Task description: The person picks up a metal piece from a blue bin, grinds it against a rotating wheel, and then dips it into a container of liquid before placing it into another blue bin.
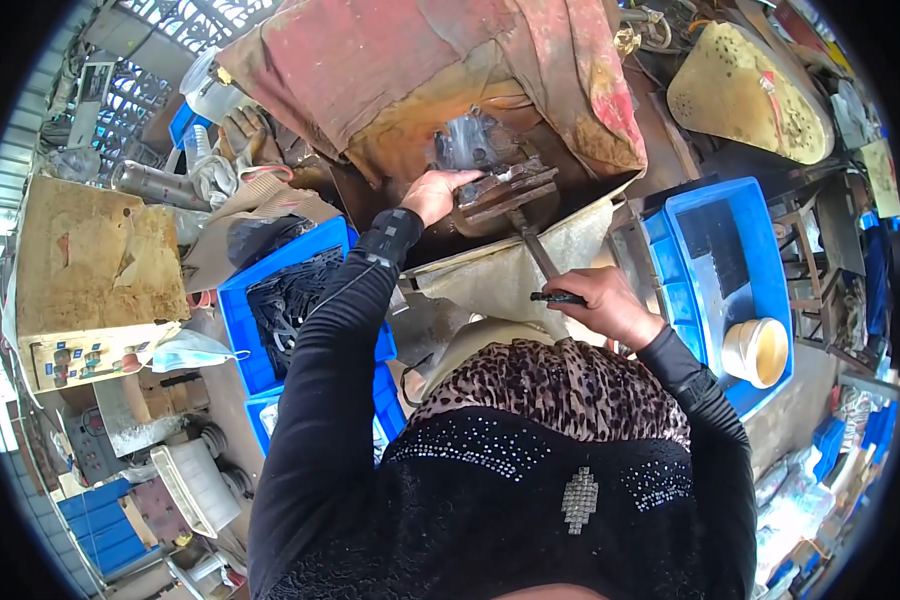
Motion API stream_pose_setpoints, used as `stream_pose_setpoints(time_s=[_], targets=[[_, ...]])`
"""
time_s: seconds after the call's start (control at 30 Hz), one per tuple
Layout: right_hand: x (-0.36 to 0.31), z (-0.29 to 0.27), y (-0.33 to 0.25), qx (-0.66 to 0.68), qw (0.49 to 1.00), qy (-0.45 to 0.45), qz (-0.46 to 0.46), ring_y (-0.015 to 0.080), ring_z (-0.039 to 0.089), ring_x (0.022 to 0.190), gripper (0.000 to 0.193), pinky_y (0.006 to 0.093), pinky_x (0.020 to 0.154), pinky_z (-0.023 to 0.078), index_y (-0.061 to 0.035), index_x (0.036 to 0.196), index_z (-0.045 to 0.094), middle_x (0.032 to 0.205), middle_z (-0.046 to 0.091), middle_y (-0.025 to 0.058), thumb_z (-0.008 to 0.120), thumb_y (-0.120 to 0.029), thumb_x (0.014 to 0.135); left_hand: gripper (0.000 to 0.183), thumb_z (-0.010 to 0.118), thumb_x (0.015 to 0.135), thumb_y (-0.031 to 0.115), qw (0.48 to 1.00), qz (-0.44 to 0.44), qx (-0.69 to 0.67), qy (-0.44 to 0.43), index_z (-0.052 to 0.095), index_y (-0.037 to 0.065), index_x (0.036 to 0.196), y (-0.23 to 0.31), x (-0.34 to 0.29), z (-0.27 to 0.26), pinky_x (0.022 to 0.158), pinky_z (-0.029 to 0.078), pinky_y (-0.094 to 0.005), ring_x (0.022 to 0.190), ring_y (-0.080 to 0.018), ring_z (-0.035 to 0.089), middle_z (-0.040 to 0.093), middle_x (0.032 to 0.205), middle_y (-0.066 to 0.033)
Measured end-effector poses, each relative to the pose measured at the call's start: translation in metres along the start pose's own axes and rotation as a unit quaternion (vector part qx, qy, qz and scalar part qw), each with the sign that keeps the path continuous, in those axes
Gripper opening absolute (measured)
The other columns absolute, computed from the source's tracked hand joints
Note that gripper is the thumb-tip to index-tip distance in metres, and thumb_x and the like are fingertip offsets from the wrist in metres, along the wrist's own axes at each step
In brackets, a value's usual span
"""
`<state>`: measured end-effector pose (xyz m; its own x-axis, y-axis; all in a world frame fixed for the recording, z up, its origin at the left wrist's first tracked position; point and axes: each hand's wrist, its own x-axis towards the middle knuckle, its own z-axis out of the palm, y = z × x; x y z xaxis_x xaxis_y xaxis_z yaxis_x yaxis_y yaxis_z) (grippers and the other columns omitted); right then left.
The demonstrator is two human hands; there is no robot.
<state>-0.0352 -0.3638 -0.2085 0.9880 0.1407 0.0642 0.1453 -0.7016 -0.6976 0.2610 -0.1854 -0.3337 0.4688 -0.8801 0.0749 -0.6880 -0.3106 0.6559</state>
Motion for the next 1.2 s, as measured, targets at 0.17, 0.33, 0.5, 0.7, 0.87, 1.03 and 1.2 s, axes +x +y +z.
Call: stream_pose_setpoints(time_s=[0.17, 0.33, 0.5, 0.7, 0.87, 1.03, 1.2], targets=[[-0.003, 0.004, 0.001, -0.023, 1.000, 0.008, -0.008, 0.0301, 0.065, 0.071, 0.019, 0.0352, 0.062, 0.051, -0.0091, 0.098, 0.067, 0.083, 0.067, 0.0094, 0.073, -0.013, 0.080, 0.056, 0.048, 0.076, -0.010, 0.994, -0.020, 0.098, -0.044, 0.062, 0.015, 0.124, 0.032, -0.012, -0.023, 0.092, 0.048, -0.0387, 0.106, -0.0335, 0.060, 0.064, 0.114, -0.0143], [0.002, 0.000, 0.002, -0.019, 0.999, 0.015, -0.041, 0.0288, 0.064, 0.069, 0.018, 0.0379, 0.060, 0.050, -0.0115, 0.095, 0.067, 0.077, 0.065, 0.0083, 0.072, -0.016, 0.078, 0.045, 0.051, 0.080, -0.005, 0.995, -0.037, 0.047, 0.085, 0.062, 0.010, 0.121, 0.039, -0.042, -0.029, 0.086, 0.049, -0.0399, 0.099, -0.0344, 0.061, 0.065, 0.104, -0.0163], [0.051, -0.028, -0.009, -0.003, 0.995, 0.059, -0.084, 0.0279, 0.066, 0.073, 0.021, 0.0345, 0.063, 0.051, -0.0055, 0.095, 0.068, 0.082, 0.067, 0.0113, 0.075, -0.013, 0.077, 0.038, 0.055, 0.080, -0.003, 0.952, -0.144, -0.004, 0.271, 0.062, 0.005, 0.117, 0.064, -0.087, -0.042, 0.082, 0.050, -0.0384, 0.094, -0.0341, 0.062, 0.064, 0.098, -0.0166], [0.152, -0.067, -0.016, -0.038, 0.974, 0.199, -0.098, 0.0212, 0.067, 0.080, 0.025, 0.0310, 0.073, 0.051, -0.0012, 0.101, 0.067, 0.092, 0.069, 0.0150, 0.074, -0.014, 0.080, 0.035, 0.056, 0.081, -0.003, 0.941, -0.090, 0.070, 0.318, 0.063, 0.005, 0.114, 0.076, -0.104, -0.029, 0.081, 0.051, -0.0382, 0.092, -0.0343, 0.062, 0.063, 0.100, -0.0158], [0.232, -0.087, -0.004, 0.068, 0.989, 0.132, 0.010, 0.0078, 0.059, 0.080, 0.025, 0.0258, 0.073, 0.049, -0.0015, 0.102, 0.067, 0.087, 0.068, 0.0004, 0.073, -0.018, 0.084, 0.031, 0.057, 0.081, 0.001, 0.937, -0.085, 0.044, 0.335, 0.064, 0.005, 0.111, 0.076, -0.112, -0.032, 0.080, 0.051, -0.0388, 0.092, -0.0348, 0.062, 0.063, 0.103, -0.0156], [0.286, -0.094, 0.015, 0.112, 0.980, 0.157, -0.050, 0.0056, 0.056, 0.070, 0.024, 0.0226, 0.063, 0.045, -0.0041, 0.098, 0.068, 0.078, 0.063, -0.0050, 0.075, -0.023, 0.084, 0.024, 0.059, 0.083, 0.002, 0.938, -0.087, 0.027, 0.334, 0.066, 0.004, 0.106, 0.084, -0.107, -0.035, 0.080, 0.052, -0.0375, 0.093, -0.0348, 0.063, 0.063, 0.102, -0.0163], [0.311, -0.100, 0.004, 0.203, 0.975, 0.081, 0.048, 0.0072, 0.053, 0.071, 0.023, 0.0243, 0.065, 0.042, -0.0049, 0.095, 0.068, 0.081, 0.062, -0.0037, 0.075, -0.023, 0.081, 0.024, 0.060, 0.082, 0.003, 0.938, -0.086, 0.024, 0.334, 0.066, 0.004, 0.105, 0.082, -0.113, -0.038, 0.079, 0.052, -0.0376, 0.093, -0.0344, 0.063, 0.064, 0.103, -0.0157]])
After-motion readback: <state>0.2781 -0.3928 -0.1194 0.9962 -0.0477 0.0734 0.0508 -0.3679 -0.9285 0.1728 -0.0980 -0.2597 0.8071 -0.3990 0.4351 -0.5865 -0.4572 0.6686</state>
